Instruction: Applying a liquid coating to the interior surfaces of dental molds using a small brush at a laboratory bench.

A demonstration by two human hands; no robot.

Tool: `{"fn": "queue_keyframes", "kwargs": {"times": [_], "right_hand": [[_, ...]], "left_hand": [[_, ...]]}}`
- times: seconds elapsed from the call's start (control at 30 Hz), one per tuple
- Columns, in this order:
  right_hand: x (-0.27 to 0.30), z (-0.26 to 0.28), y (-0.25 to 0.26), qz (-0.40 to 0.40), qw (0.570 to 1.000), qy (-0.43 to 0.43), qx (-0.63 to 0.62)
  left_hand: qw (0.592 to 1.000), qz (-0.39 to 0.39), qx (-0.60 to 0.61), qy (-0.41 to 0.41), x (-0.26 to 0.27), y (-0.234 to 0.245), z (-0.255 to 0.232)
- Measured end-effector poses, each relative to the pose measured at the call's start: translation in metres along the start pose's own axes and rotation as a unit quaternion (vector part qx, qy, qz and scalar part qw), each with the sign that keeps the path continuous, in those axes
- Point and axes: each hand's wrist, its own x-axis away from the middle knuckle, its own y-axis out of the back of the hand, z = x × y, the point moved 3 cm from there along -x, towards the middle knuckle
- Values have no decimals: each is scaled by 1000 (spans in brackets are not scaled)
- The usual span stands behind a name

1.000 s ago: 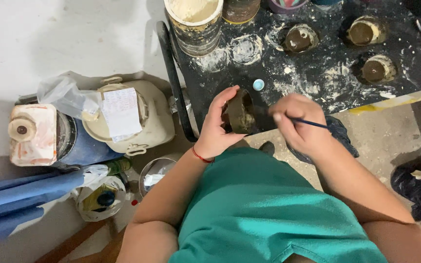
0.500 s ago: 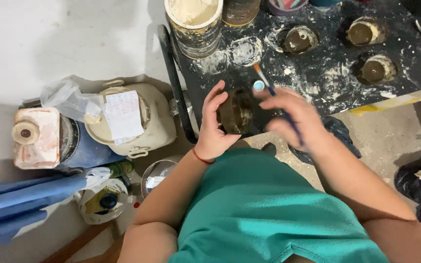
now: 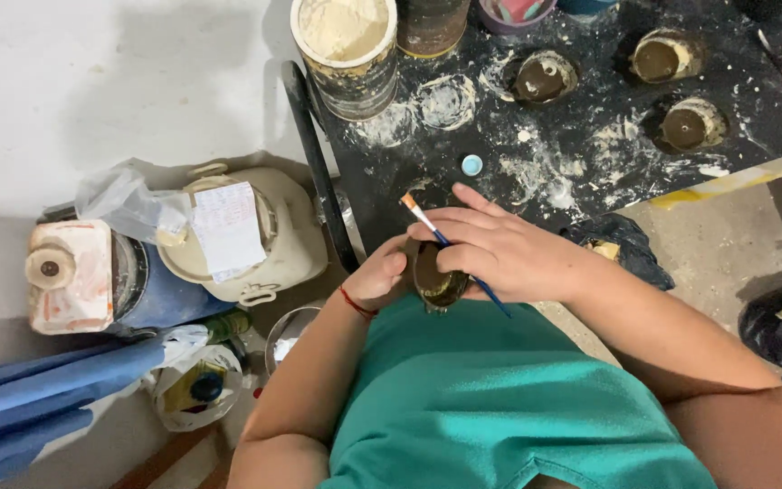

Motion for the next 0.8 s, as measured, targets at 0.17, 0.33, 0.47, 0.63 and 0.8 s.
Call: {"fn": "queue_keyframes", "kwargs": {"times": [0.17,0.33,0.47,0.63,0.8], "right_hand": [[23,-45,3,-14,991,-106,-75],[110,-129,-33,-259,922,-275,-79],[126,-141,-54,-232,868,-434,-60],[130,-138,-70,-198,860,-468,-50],[109,-122,-58,-198,860,-469,-34]], "left_hand": [[988,-75,120,-62,-33,-43,-87],[969,-163,149,-112,-23,-22,-67],[964,-186,148,-123,-28,-34,-85],[965,-204,117,-115,-31,-43,-92],[971,-203,69,-104,-32,-44,-102]]}}
